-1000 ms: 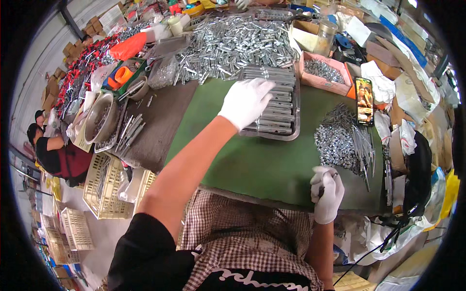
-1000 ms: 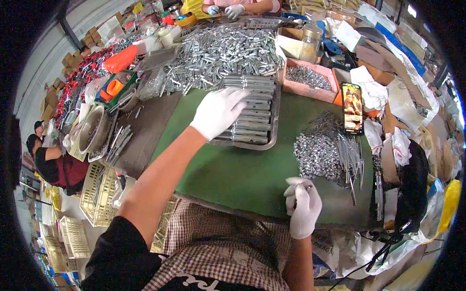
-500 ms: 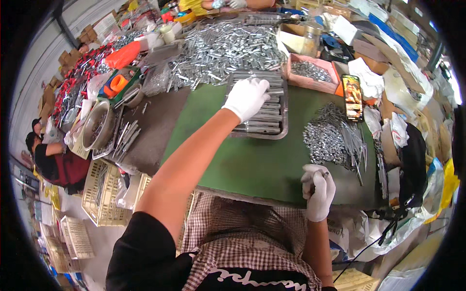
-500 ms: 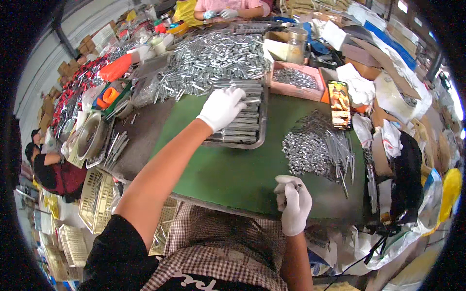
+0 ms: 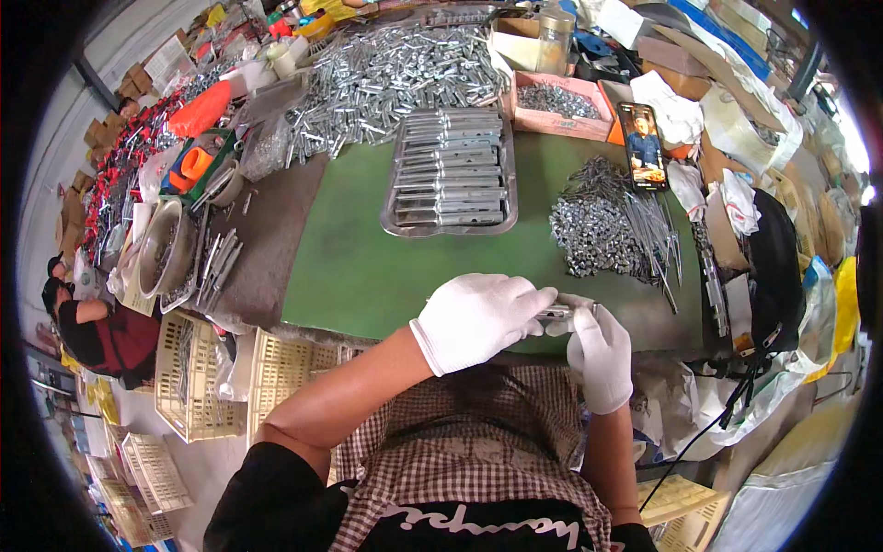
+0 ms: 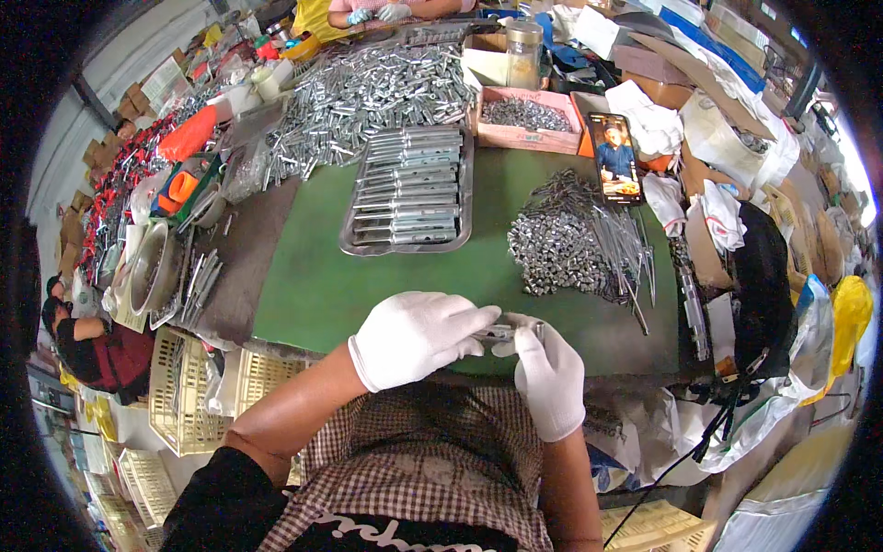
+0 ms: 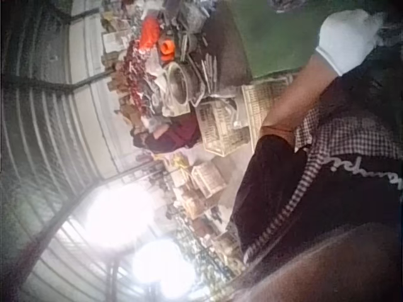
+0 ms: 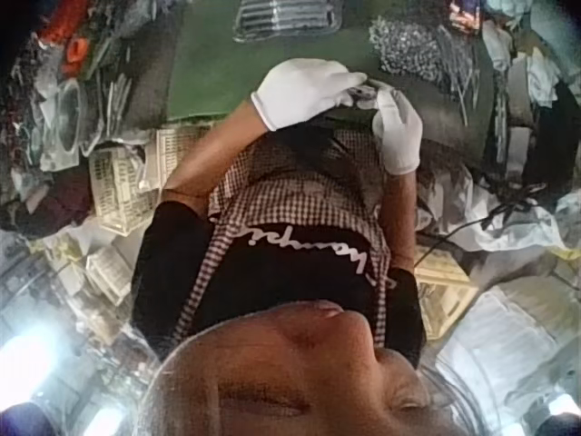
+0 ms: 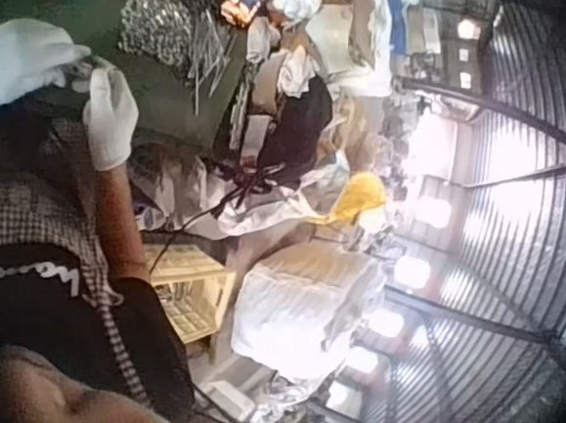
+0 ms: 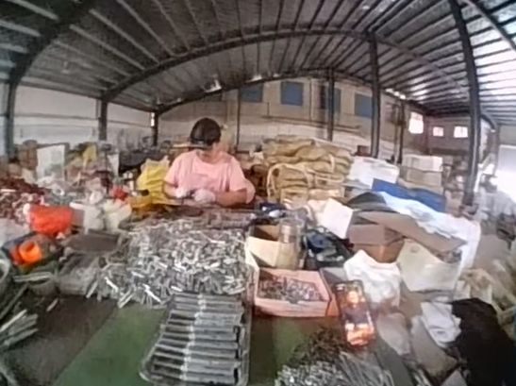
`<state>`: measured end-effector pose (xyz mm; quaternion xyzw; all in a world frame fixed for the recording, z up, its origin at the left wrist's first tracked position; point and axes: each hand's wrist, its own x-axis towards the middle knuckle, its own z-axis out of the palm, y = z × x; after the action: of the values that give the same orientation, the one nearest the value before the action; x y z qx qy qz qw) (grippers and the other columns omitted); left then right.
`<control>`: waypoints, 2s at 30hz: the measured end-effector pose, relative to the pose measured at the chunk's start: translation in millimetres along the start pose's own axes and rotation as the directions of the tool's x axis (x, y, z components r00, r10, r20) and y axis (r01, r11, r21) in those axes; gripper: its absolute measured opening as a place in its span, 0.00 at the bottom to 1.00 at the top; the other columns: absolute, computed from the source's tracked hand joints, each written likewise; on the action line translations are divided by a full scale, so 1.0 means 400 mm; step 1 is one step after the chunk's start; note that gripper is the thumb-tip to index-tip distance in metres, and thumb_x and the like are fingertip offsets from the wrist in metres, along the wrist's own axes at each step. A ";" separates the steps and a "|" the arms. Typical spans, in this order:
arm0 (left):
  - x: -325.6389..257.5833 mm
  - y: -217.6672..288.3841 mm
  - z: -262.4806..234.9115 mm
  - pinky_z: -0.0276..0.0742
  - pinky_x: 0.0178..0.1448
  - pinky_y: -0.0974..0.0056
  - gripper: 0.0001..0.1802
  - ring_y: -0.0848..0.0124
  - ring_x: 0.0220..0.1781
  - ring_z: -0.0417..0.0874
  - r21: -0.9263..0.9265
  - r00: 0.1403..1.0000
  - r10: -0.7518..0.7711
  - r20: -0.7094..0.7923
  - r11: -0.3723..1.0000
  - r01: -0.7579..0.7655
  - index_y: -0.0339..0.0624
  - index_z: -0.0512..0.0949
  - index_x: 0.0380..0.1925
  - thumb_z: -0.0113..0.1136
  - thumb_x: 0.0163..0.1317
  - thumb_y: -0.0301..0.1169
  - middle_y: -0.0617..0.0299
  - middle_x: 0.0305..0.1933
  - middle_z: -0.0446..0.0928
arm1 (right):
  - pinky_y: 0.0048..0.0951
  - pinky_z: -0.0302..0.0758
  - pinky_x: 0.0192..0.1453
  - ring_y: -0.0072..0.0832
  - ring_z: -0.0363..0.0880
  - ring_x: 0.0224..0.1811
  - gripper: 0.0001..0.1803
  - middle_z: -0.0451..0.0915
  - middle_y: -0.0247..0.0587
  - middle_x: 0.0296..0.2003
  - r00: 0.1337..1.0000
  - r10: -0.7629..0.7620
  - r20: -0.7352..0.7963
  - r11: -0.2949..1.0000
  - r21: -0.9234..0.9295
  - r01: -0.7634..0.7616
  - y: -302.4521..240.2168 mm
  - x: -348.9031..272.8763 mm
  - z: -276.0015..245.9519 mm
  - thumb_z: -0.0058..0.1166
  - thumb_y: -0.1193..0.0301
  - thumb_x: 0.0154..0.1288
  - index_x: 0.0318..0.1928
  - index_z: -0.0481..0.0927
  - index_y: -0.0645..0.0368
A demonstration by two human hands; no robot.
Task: The person assembles metal rods by taking rods from a tray and attaching small metal components onto them by hand.
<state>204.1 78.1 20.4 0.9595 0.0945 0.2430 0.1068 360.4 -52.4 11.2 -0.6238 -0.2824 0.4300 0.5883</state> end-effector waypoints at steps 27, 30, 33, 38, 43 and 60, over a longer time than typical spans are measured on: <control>-0.038 0.007 0.039 0.75 0.26 0.60 0.13 0.65 0.21 0.78 -0.090 0.991 -0.126 -0.051 0.988 0.121 0.62 0.82 0.43 0.62 0.57 0.33 0.66 0.23 0.72 | 0.26 0.72 0.34 0.23 0.76 0.25 0.07 0.78 0.37 0.23 0.996 -0.081 -0.042 0.926 -0.372 0.059 0.023 0.014 -0.037 0.52 0.73 0.67 0.36 0.79 0.64; -0.039 0.010 0.047 0.75 0.25 0.60 0.09 0.64 0.21 0.78 -0.094 0.984 -0.173 -0.039 0.981 0.168 0.61 0.81 0.39 0.62 0.57 0.33 0.66 0.23 0.71 | 0.26 0.73 0.34 0.23 0.77 0.26 0.07 0.79 0.38 0.25 0.989 -0.137 -0.046 0.908 -0.404 0.107 0.009 0.019 -0.038 0.51 0.74 0.68 0.38 0.80 0.64; -0.038 0.027 0.060 0.74 0.23 0.60 0.08 0.65 0.19 0.77 -0.005 0.981 -0.186 -0.048 0.983 0.186 0.60 0.81 0.37 0.61 0.57 0.33 0.64 0.23 0.70 | 0.32 0.75 0.41 0.32 0.81 0.32 0.08 0.81 0.42 0.32 0.900 -0.431 -0.066 0.734 -0.606 0.307 0.021 0.088 -0.092 0.50 0.73 0.69 0.40 0.81 0.62; -0.027 0.071 0.099 0.72 0.18 0.59 0.08 0.66 0.16 0.76 0.186 0.966 -0.259 0.021 0.950 0.251 0.61 0.80 0.37 0.59 0.57 0.32 0.62 0.24 0.68 | 0.44 0.75 0.45 0.49 0.80 0.41 0.09 0.80 0.51 0.37 0.788 -0.612 0.070 0.266 -0.919 0.289 -0.008 0.258 -0.124 0.56 0.67 0.66 0.41 0.81 0.59; -0.025 0.074 0.105 0.72 0.17 0.59 0.08 0.67 0.15 0.75 0.186 0.961 -0.276 0.020 0.945 0.268 0.61 0.80 0.38 0.58 0.58 0.32 0.62 0.25 0.68 | 0.46 0.75 0.46 0.50 0.80 0.41 0.09 0.80 0.52 0.37 0.904 -0.414 0.104 0.092 -0.984 0.155 -0.035 0.328 -0.094 0.58 0.66 0.62 0.37 0.80 0.58; -0.028 0.072 0.104 0.76 0.23 0.59 0.14 0.64 0.19 0.79 0.145 0.948 -0.311 0.067 0.943 0.299 0.58 0.81 0.45 0.60 0.58 0.34 0.60 0.28 0.71 | 0.36 0.77 0.37 0.43 0.82 0.34 0.08 0.81 0.45 0.33 0.842 -0.506 0.187 0.499 -0.734 0.462 0.043 0.033 -0.035 0.65 0.77 0.52 0.34 0.80 0.58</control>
<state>218.2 41.4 -13.1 0.9481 0.2529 0.1739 0.0830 376.0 -50.4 -9.1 -0.7165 -0.5819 0.0738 0.3776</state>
